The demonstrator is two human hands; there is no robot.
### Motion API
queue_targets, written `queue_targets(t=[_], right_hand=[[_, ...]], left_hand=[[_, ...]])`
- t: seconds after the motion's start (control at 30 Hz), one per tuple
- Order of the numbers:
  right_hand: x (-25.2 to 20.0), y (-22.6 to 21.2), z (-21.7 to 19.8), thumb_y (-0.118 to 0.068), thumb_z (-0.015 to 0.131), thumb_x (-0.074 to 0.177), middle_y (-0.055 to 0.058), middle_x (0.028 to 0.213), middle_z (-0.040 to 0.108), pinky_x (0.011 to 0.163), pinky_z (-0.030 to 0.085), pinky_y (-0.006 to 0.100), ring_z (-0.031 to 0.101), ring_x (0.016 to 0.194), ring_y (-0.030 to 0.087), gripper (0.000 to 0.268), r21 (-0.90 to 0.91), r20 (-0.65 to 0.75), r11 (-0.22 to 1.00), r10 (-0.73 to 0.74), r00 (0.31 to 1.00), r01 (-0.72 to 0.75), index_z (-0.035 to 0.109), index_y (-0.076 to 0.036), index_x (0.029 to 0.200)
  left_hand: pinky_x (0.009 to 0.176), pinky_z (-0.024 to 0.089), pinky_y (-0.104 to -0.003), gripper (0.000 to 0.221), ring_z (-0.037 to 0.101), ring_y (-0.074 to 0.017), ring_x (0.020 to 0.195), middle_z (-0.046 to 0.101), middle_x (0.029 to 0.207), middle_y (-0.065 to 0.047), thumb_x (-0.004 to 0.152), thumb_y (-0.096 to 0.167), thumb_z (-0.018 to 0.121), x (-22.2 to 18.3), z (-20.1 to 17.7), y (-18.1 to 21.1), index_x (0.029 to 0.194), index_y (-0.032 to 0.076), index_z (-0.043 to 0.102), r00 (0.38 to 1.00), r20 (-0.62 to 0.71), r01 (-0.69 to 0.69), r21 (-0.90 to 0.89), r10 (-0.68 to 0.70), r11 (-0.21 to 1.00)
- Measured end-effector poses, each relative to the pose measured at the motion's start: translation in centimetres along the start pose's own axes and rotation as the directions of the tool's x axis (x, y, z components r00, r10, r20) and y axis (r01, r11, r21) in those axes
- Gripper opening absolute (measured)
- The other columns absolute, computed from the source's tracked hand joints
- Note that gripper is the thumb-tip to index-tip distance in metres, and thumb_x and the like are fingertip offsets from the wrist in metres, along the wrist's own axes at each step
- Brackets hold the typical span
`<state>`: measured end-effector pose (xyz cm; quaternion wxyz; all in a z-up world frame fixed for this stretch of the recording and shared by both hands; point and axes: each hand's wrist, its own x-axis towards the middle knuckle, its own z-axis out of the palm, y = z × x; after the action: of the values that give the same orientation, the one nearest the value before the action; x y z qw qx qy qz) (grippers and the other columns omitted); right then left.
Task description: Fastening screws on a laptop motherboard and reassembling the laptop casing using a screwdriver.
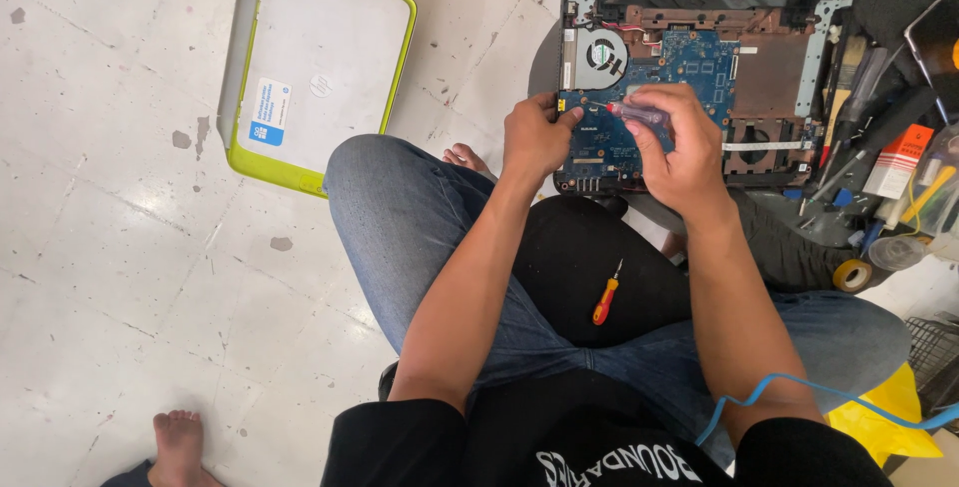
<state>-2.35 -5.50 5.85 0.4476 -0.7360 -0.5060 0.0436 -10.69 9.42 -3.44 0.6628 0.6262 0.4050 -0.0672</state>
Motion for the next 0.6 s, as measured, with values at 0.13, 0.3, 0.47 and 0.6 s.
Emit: queue_targets(t=[0.13, 0.3, 0.47, 0.6], right_hand=[[0.1, 0.2, -0.1, 0.011, 0.063, 0.105, 0.028, 0.11, 0.066, 0.079, 0.059, 0.048, 0.071, 0.095, 0.046, 0.018, 0.03, -0.001, 0.999, 0.022, 1.0, -0.022, 0.058, 0.014, 0.122], [0.6, 1.0, 0.2, 0.013, 0.068, 0.103, 0.028, 0.105, 0.069, 0.07, 0.062, 0.045, 0.074, 0.085, 0.042, 0.019, 0.024, -0.053, 1.0, 0.016, 0.998, -0.015, 0.058, 0.014, 0.119], [1.5, 1.5, 0.8, 0.01, 0.079, 0.101, 0.028, 0.099, 0.066, 0.061, 0.061, 0.041, 0.072, 0.078, 0.039, 0.024, 0.004, -0.085, 0.999, 0.033, 0.996, -0.033, 0.058, 0.013, 0.111], [2.7, -0.6, 0.8, 0.0, 0.086, 0.1, 0.026, 0.116, 0.058, 0.071, 0.057, 0.036, 0.064, 0.084, 0.03, 0.033, -0.118, -0.06, 0.992, 0.043, 0.997, -0.05, 0.059, 0.007, 0.118]], left_hand=[[0.086, 0.064, -0.047, 0.051, 0.074, -0.0365, 0.11, 0.078, 0.111, -0.02, 0.094, 0.022, 0.073, 0.8, 0.2, -1.0, 0.132, -0.01, 0.063, 1.0, -0.01, -0.007, -0.009, 0.007, 1.0], [0.09, 0.063, -0.049, 0.053, 0.073, -0.0376, 0.113, 0.078, 0.112, -0.018, 0.093, 0.025, 0.074, 0.4, 0.3, -0.6, 0.132, -0.009, 0.064, 1.0, -0.003, -0.006, 0.008, 0.006, 1.0], [0.089, 0.063, -0.049, 0.052, 0.073, -0.0381, 0.113, 0.077, 0.112, -0.02, 0.094, 0.024, 0.074, 0.0, 0.1, -0.1, 0.132, -0.009, 0.064, 1.0, -0.008, -0.006, -0.007, 0.006, 1.0], [0.089, 0.064, -0.04, 0.052, 0.076, -0.0297, 0.111, 0.076, 0.124, -0.016, 0.09, 0.026, 0.073, -0.3, -0.2, 0.9, 0.133, -0.001, 0.066, 0.995, 0.023, 0.094, -0.063, -0.092, 0.994]])
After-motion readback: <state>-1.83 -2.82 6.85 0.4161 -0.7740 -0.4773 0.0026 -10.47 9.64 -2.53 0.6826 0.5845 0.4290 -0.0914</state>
